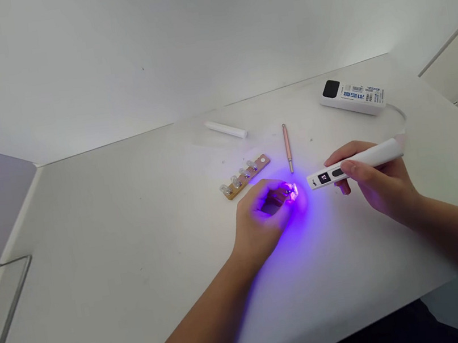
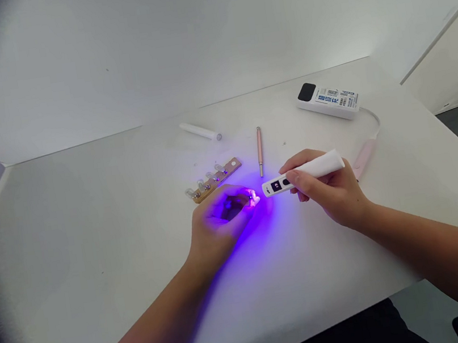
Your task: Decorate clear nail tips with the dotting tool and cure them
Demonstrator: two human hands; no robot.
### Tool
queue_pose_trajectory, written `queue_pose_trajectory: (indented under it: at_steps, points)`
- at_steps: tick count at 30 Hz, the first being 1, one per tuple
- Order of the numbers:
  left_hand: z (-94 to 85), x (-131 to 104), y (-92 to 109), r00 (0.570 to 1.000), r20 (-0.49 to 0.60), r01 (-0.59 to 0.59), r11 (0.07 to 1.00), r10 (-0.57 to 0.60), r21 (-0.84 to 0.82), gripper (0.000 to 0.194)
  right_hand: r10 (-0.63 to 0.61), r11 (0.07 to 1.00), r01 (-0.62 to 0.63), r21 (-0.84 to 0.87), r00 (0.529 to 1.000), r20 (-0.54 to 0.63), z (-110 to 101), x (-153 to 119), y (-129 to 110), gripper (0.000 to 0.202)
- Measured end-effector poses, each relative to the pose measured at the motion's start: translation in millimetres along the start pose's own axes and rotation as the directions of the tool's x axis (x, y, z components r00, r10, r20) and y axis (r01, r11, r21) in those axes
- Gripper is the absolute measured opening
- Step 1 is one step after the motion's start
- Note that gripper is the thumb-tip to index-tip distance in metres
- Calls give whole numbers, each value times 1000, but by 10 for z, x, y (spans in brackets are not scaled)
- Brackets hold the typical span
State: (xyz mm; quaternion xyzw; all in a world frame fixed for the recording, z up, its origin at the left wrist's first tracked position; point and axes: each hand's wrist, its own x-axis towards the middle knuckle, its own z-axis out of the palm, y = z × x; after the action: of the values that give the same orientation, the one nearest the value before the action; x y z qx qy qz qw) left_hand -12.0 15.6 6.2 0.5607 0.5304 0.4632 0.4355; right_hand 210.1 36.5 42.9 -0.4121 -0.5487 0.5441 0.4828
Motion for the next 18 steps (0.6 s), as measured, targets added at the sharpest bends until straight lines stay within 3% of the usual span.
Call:
queue_pose_trajectory:
  at_steps: [18]
  points:
    - [0,-7,-20,1000,5,-15,1000,15,26,7,17,1000,-17,1,1000,-8,-10,13,-9,10]
